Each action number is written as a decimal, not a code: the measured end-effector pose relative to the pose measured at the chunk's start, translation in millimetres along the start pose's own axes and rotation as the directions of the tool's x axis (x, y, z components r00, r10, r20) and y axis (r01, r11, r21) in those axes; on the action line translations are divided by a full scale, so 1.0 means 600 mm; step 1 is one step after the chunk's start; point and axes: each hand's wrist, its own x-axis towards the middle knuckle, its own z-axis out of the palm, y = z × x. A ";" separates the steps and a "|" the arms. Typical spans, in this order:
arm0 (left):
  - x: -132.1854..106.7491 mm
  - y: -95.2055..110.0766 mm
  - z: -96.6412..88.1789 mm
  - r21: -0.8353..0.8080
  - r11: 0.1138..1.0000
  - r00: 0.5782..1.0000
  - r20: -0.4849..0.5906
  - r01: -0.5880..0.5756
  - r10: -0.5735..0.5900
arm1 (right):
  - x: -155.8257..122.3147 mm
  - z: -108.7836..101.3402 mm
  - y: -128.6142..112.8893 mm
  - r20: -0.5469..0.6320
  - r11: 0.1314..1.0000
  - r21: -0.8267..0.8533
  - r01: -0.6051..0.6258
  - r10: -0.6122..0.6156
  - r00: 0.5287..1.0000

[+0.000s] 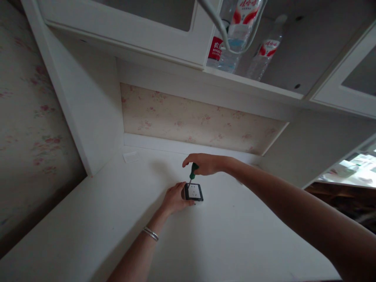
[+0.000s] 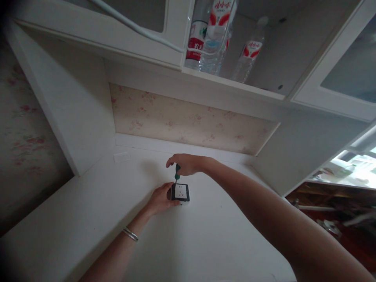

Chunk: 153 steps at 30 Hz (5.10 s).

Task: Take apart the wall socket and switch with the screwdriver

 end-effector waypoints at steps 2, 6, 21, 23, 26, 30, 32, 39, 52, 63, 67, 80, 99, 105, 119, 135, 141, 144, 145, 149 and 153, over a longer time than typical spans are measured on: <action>-0.001 0.000 0.000 -0.009 1.000 1.000 -0.005 0.008 -0.008 | 0.001 0.002 0.000 -0.031 0.995 -0.042 -0.092 0.091 0.995; -0.002 0.000 0.000 -0.036 0.999 1.000 -0.009 0.012 -0.013 | 0.006 0.004 0.003 -0.075 0.971 -0.151 -0.184 0.175 0.982; 0.000 -0.008 0.008 -0.015 1.000 0.999 -0.028 -0.023 0.022 | 0.003 0.005 -0.005 -0.025 0.988 -0.134 -0.079 0.076 0.997; 0.000 -0.008 0.010 -0.004 1.000 1.000 -0.029 -0.009 0.009 | 0.003 0.007 -0.006 -0.053 0.966 -0.174 -0.192 0.185 0.981; -0.001 -0.009 0.010 0.012 1.000 1.000 -0.017 0.004 -0.004 | 0.001 0.006 -0.011 -0.109 0.944 -0.219 -0.245 0.226 0.968; -0.001 -0.007 0.008 0.022 1.000 1.000 -0.003 -0.003 0.003 | -0.002 0.004 -0.015 -0.029 0.987 -0.130 -0.094 0.091 0.995; -0.001 -0.005 0.007 0.021 1.000 1.000 -0.002 0.009 -0.009 | -0.001 0.004 -0.016 -0.027 0.978 -0.127 -0.163 0.161 0.987; -0.004 0.003 0.002 -0.006 1.000 1.000 -0.004 0.030 -0.030 | -0.005 0.010 -0.014 -0.102 0.978 -0.137 -0.159 0.146 0.984; -0.002 -0.001 0.006 -0.006 1.000 0.999 -0.030 -0.015 0.015 | 0.001 0.010 -0.012 -0.073 0.985 -0.120 -0.123 0.115 0.991; 0.000 -0.004 0.008 0.031 1.000 1.000 -0.002 0.001 -0.001 | -0.005 0.006 -0.008 -0.083 0.982 -0.109 -0.152 0.143 0.986; 0.000 -0.003 0.007 0.026 1.000 1.000 -0.015 -0.004 0.005 | -0.003 0.008 -0.010 -0.142 0.952 -0.169 -0.255 0.233 0.962; -0.006 0.011 0.000 0.070 0.997 1.000 0.015 -0.026 0.025 | -0.003 0.006 -0.020 -0.119 0.966 -0.201 -0.165 0.143 0.982; -0.007 0.010 0.006 0.050 0.999 0.999 -0.038 -0.020 0.022 | -0.019 0.006 -0.046 -0.104 0.966 -0.212 -0.150 0.131 0.986; -0.007 0.009 0.005 0.027 0.999 0.999 -0.040 -0.021 0.022 | -0.018 0.007 -0.045 -0.070 0.973 -0.189 -0.136 0.125 0.990; -0.001 -0.003 0.019 -0.043 0.998 0.998 -0.059 -0.036 0.034 | -0.024 0.010 -0.051 -0.081 0.978 -0.161 -0.130 0.118 0.990; 0.003 -0.001 0.022 -0.050 0.992 0.977 -0.185 -0.118 0.107 | -0.058 0.012 -0.060 -0.288 0.971 -0.212 -0.107 0.043 0.957; 0.002 0.004 0.015 -0.087 0.991 0.982 -0.173 -0.097 0.081 | -0.106 0.021 -0.033 -0.542 0.990 0.043 -0.132 0.134 0.830; -0.001 0.009 0.011 -0.120 0.988 0.979 -0.187 -0.099 0.075 | -0.133 0.053 -0.007 -0.596 0.928 0.341 -0.150 0.337 0.729; -0.002 0.010 0.010 -0.128 0.987 0.980 -0.187 -0.095 0.070 | -0.141 0.068 0.003 -0.586 0.875 0.458 -0.155 0.429 0.688; -0.004 0.012 0.011 -0.105 0.990 0.982 -0.174 -0.090 0.071 | -0.170 0.138 0.045 -0.485 0.626 0.766 -0.145 0.711 0.509; -0.005 0.013 0.013 -0.084 0.986 0.974 -0.185 -0.146 0.129 | -0.190 0.208 0.069 -0.421 0.503 0.861 -0.077 0.789 0.448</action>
